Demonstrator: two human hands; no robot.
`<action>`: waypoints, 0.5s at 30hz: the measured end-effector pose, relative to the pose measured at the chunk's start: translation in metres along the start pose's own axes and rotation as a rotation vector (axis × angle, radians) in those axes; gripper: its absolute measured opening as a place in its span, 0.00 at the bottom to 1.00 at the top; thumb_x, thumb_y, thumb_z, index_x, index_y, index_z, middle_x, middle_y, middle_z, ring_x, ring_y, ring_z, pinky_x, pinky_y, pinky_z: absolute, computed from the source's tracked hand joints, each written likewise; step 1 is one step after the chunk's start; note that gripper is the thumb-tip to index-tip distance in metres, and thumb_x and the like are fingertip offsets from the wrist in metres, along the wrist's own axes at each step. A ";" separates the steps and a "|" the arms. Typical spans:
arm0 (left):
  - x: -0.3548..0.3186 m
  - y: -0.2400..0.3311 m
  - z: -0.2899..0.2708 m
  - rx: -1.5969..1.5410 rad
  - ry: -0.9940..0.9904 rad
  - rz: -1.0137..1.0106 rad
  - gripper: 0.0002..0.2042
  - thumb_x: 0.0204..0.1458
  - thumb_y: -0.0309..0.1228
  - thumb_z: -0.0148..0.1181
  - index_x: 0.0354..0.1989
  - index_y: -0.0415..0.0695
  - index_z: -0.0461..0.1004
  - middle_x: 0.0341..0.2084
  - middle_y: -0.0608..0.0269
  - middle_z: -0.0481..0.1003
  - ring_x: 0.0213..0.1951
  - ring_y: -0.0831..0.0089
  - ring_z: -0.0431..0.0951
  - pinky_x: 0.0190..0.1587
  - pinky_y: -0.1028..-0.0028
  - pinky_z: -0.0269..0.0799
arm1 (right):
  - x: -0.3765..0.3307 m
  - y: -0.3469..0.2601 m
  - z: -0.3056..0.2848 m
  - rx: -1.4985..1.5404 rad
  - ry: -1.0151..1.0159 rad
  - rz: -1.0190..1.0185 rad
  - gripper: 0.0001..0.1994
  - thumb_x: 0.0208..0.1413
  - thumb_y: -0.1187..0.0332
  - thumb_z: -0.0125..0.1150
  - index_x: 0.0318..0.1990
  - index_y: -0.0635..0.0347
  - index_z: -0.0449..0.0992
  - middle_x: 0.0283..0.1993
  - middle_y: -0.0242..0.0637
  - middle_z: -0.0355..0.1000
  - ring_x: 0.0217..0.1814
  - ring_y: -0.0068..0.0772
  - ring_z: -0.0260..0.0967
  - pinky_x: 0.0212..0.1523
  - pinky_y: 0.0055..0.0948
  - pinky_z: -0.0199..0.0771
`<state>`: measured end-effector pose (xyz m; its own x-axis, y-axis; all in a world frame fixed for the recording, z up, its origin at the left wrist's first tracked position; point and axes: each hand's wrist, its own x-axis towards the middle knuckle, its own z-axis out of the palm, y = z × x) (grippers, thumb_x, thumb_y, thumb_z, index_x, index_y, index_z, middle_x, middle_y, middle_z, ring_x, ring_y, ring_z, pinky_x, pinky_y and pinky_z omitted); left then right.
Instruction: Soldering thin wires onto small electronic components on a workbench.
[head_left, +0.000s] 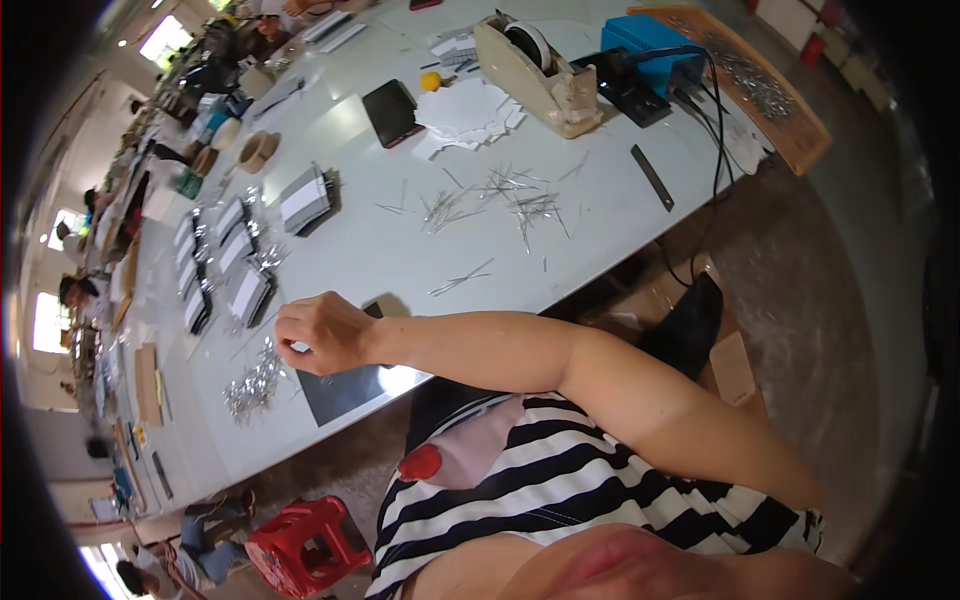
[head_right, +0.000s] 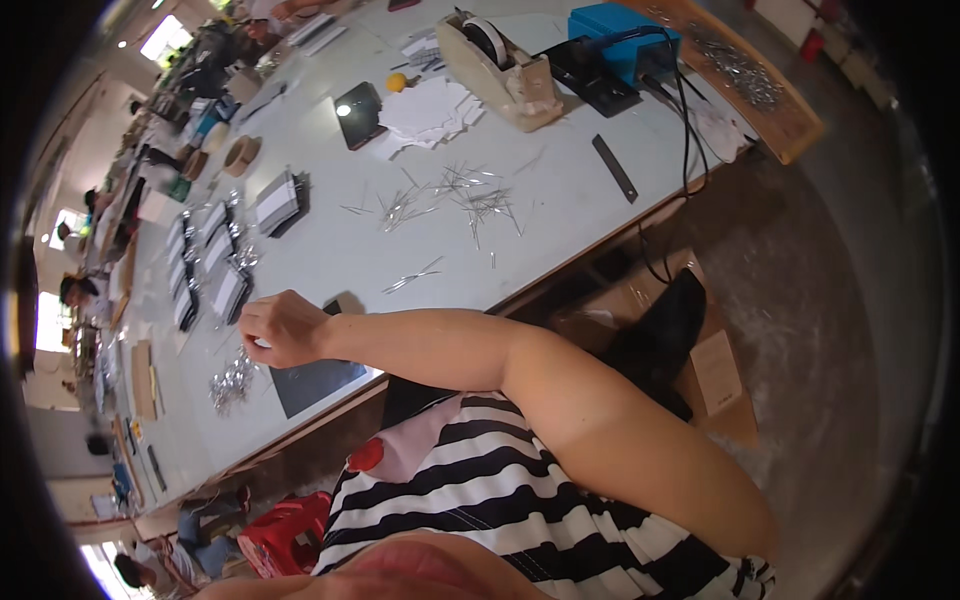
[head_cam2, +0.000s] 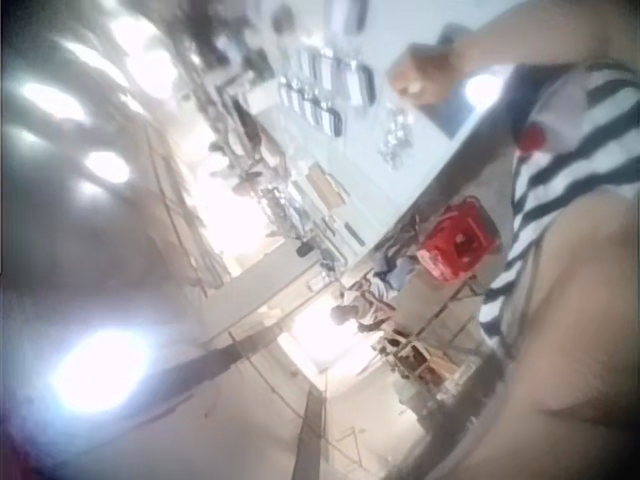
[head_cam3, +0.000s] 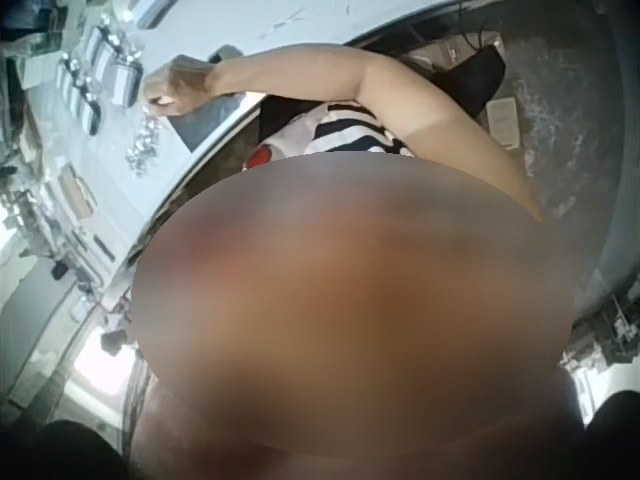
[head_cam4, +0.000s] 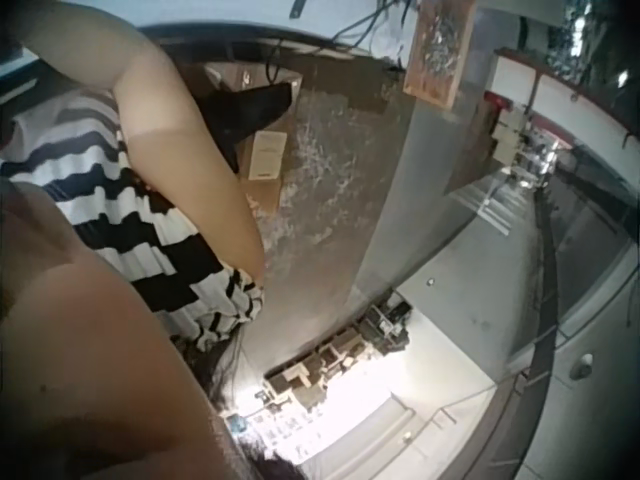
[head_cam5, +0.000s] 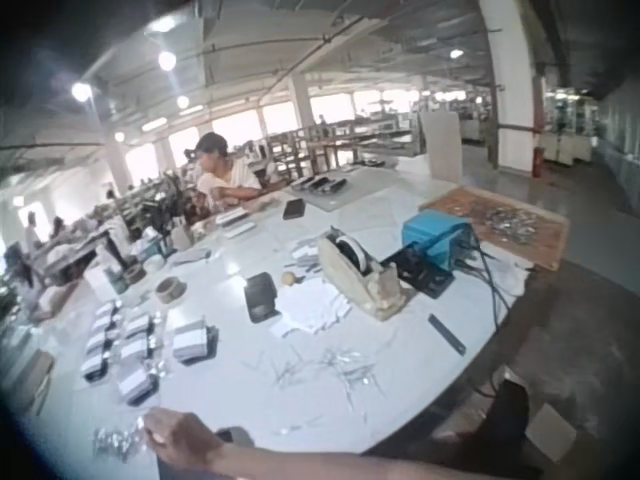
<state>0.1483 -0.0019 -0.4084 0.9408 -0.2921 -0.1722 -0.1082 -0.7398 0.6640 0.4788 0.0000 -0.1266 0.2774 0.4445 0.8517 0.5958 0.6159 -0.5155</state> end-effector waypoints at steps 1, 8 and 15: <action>0.003 -0.007 0.003 -0.017 -0.016 0.019 0.13 0.57 0.32 0.59 0.48 0.40 0.80 0.41 0.54 0.82 0.40 0.58 0.82 0.45 0.61 0.76 | 0.001 0.001 -0.002 -0.003 0.004 0.011 0.07 0.45 0.73 0.65 0.25 0.58 0.71 0.27 0.35 0.71 0.28 0.43 0.73 0.28 0.38 0.74; -0.006 -0.053 0.016 -0.095 -0.081 0.094 0.13 0.57 0.31 0.59 0.48 0.40 0.80 0.40 0.53 0.82 0.40 0.59 0.82 0.45 0.61 0.76 | 0.004 -0.002 0.003 -0.055 -0.039 -0.028 0.08 0.45 0.76 0.65 0.25 0.58 0.69 0.26 0.33 0.69 0.26 0.37 0.70 0.24 0.33 0.70; -0.054 -0.096 -0.002 -0.103 -0.085 0.023 0.13 0.57 0.31 0.59 0.48 0.40 0.80 0.40 0.53 0.82 0.40 0.59 0.82 0.45 0.61 0.76 | 0.007 -0.010 -0.007 -0.079 -0.142 -0.008 0.08 0.42 0.79 0.66 0.26 0.58 0.71 0.27 0.32 0.70 0.25 0.34 0.70 0.21 0.29 0.69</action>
<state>0.1082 0.0863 -0.4620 0.9075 -0.3617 -0.2137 -0.0919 -0.6674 0.7390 0.4800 -0.0078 -0.1145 0.1664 0.5312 0.8308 0.6562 0.5692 -0.4954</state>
